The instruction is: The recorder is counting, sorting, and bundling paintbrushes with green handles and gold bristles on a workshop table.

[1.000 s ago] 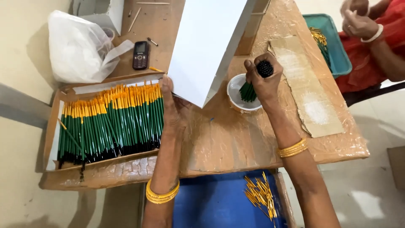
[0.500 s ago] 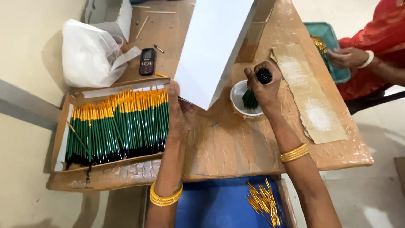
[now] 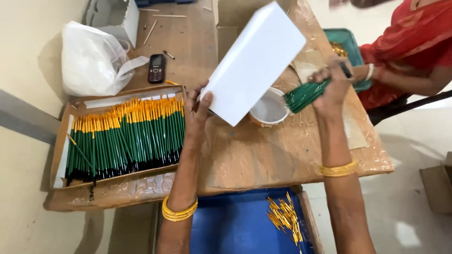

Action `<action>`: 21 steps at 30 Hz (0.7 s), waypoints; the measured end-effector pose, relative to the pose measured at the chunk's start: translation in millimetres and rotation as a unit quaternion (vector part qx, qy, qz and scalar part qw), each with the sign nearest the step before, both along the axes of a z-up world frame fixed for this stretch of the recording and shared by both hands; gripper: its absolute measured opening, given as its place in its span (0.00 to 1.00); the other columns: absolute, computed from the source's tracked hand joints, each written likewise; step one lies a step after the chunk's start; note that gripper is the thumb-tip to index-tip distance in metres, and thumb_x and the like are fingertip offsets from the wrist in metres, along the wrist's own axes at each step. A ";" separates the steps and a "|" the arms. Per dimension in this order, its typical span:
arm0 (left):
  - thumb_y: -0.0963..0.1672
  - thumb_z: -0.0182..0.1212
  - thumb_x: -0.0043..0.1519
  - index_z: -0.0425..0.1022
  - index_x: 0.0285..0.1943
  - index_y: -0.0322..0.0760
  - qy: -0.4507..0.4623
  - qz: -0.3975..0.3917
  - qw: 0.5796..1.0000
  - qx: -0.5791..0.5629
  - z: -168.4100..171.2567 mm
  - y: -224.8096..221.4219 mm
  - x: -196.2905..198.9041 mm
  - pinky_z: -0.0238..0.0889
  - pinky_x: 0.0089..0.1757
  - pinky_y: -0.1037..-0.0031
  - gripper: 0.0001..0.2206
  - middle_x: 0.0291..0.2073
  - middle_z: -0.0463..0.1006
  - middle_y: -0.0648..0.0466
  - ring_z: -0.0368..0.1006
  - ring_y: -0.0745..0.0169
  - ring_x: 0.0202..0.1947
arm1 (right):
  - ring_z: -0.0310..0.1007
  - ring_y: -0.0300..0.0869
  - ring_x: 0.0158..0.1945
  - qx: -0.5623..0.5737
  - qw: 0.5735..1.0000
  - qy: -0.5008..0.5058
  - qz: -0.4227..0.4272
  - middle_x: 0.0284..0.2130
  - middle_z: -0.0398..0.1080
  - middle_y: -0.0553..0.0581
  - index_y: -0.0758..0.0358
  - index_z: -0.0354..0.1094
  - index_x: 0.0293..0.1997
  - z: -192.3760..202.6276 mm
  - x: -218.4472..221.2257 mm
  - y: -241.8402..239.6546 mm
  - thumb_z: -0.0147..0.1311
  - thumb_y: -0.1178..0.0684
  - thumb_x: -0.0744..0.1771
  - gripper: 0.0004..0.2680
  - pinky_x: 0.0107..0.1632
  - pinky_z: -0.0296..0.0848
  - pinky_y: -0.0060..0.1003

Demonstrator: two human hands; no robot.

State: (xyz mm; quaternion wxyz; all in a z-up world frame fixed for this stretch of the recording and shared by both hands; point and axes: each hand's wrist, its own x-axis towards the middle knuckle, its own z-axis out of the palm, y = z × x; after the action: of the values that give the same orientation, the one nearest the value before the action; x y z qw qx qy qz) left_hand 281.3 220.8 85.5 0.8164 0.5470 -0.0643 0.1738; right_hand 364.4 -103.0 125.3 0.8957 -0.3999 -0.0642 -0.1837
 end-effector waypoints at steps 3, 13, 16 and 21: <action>0.53 0.67 0.61 0.68 0.67 0.35 -0.003 -0.004 0.998 0.064 -9.2 2.5 5.3 0.72 0.48 0.70 0.29 0.53 0.75 0.50 0.74 0.61 0.51 | 0.64 0.38 0.21 -0.001 1.000 0.002 -0.020 0.19 0.59 0.47 0.55 0.61 0.34 4.8 -5.1 -48.1 0.60 0.54 0.71 0.10 0.31 0.71 0.38; 0.55 0.79 0.46 0.69 0.67 0.46 -0.078 0.013 0.902 0.425 12.7 -8.0 -11.7 0.62 0.61 0.54 0.39 0.71 0.52 0.37 0.52 0.37 0.72 | 0.66 0.37 0.24 -0.336 0.897 -0.177 -0.224 0.25 0.63 0.53 0.66 0.58 0.42 -63.0 -43.9 -139.9 0.59 0.63 0.76 0.10 0.29 0.68 0.31; 0.57 0.78 0.46 0.71 0.68 0.50 -0.134 0.052 0.866 0.480 9.3 -10.9 -13.3 0.59 0.67 0.50 0.39 0.72 0.54 0.40 0.52 0.35 0.75 | 0.67 0.36 0.25 -0.303 0.922 -0.164 -0.177 0.30 0.69 0.56 0.65 0.59 0.44 -70.7 -55.0 -124.7 0.57 0.62 0.75 0.08 0.34 0.73 0.32; 0.59 0.79 0.45 0.72 0.67 0.50 -0.091 0.064 0.824 0.555 -10.9 -17.1 -4.7 0.50 0.66 0.46 0.40 0.72 0.50 0.35 0.47 0.31 0.74 | 0.66 0.36 0.24 -0.335 0.911 -0.133 -0.198 0.26 0.64 0.53 0.66 0.58 0.41 -64.4 -58.0 -118.7 0.61 0.62 0.74 0.11 0.31 0.69 0.31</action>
State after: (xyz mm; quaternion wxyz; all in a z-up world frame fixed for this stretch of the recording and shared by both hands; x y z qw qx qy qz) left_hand 276.6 203.7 74.6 0.3518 0.8924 -0.1890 0.2101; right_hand 306.4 -221.8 60.9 0.6373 -0.6530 -0.1596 -0.3767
